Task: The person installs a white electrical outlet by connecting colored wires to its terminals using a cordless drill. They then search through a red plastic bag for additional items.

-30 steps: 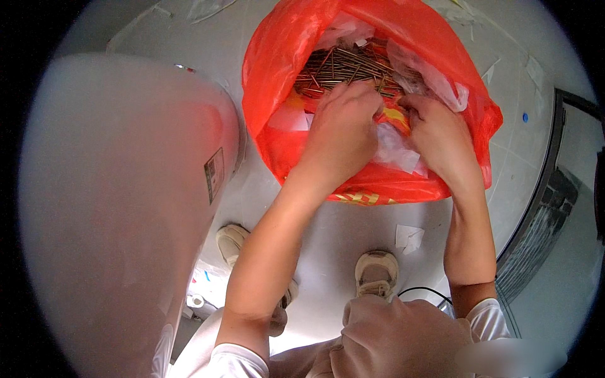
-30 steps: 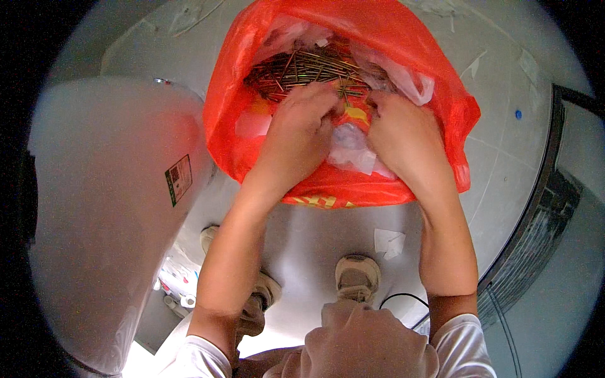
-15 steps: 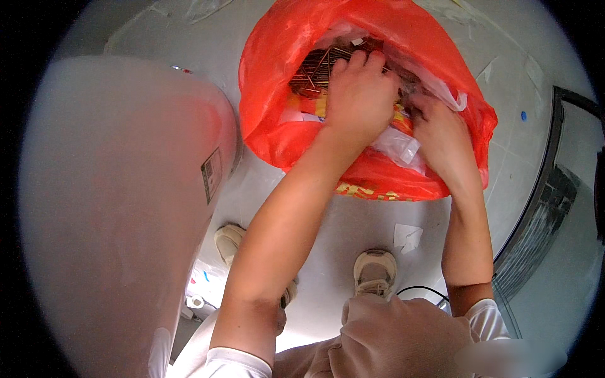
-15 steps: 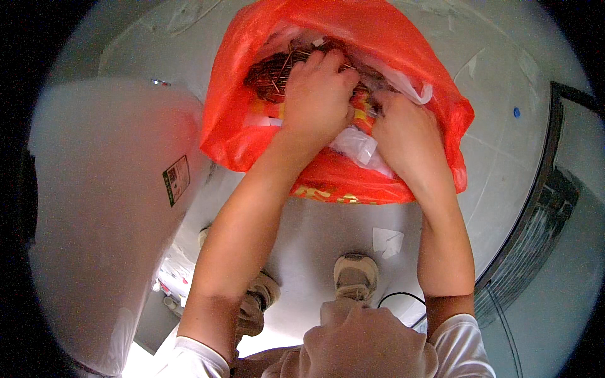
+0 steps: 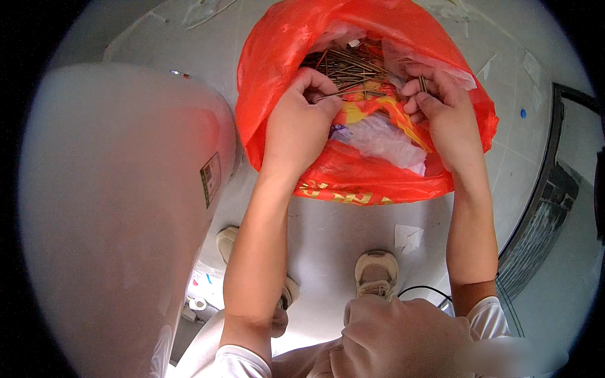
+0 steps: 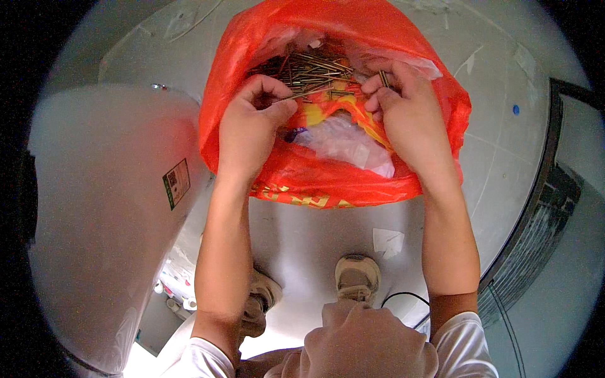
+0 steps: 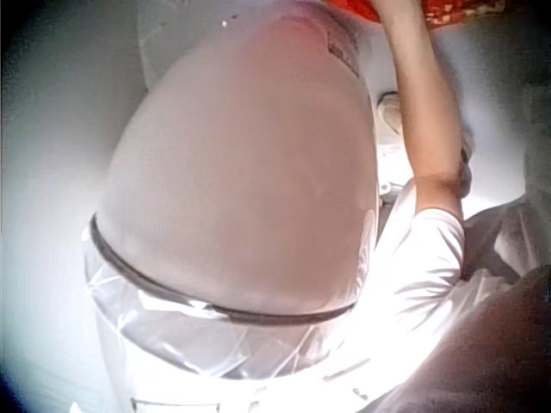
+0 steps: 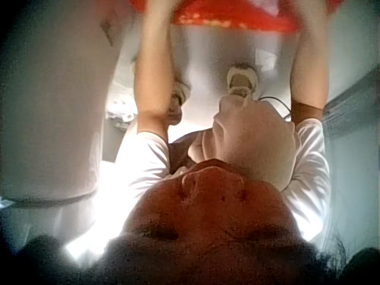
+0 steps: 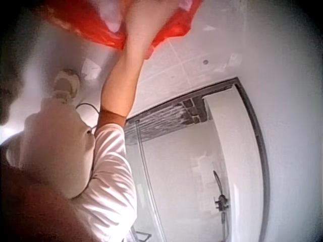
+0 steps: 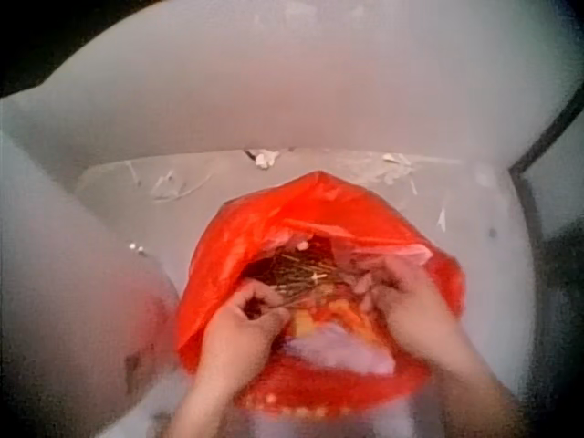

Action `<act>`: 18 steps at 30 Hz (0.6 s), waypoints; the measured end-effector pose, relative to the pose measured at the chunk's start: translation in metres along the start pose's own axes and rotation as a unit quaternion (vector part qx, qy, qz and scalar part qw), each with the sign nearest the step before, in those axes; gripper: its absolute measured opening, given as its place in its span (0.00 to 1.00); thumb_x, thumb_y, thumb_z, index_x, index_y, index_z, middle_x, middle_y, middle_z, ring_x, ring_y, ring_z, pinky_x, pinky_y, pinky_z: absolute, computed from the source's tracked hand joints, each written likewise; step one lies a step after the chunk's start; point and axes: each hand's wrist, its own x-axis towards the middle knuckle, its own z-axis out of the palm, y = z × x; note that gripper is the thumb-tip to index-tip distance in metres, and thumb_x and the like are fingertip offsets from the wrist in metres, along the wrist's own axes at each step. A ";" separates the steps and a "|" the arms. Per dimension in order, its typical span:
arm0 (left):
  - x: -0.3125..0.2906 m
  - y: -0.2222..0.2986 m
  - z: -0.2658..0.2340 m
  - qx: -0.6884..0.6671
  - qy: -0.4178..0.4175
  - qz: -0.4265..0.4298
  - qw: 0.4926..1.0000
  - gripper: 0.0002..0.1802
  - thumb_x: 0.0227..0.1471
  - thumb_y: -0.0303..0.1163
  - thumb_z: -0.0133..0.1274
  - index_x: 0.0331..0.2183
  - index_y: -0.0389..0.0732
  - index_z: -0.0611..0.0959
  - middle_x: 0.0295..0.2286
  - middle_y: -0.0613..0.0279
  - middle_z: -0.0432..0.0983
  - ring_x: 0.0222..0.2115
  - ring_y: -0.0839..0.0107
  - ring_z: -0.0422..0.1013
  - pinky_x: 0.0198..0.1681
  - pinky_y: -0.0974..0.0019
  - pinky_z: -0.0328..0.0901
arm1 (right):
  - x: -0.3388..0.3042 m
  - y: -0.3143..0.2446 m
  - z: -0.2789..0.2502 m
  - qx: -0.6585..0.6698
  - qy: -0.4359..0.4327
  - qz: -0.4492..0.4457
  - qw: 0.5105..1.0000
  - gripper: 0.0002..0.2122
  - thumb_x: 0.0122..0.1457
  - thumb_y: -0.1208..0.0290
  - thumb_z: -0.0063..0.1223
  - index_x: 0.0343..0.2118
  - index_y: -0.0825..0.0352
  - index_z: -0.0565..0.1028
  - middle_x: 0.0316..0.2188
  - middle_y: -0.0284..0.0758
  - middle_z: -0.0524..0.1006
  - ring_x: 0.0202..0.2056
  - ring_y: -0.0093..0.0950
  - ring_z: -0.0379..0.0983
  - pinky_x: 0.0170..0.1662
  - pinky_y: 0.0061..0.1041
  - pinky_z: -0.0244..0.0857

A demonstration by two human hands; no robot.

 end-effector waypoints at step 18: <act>0.034 -0.019 0.020 0.159 0.026 0.272 0.949 0.31 0.49 0.13 0.49 0.57 0.36 0.78 0.56 0.40 0.71 0.60 0.46 0.67 0.65 0.55 0.60 | 0.017 -0.017 0.045 -0.530 -0.102 -0.077 0.838 0.24 0.57 0.75 0.45 0.57 0.59 0.76 0.41 0.50 0.82 0.45 0.51 0.78 0.51 0.47 0.69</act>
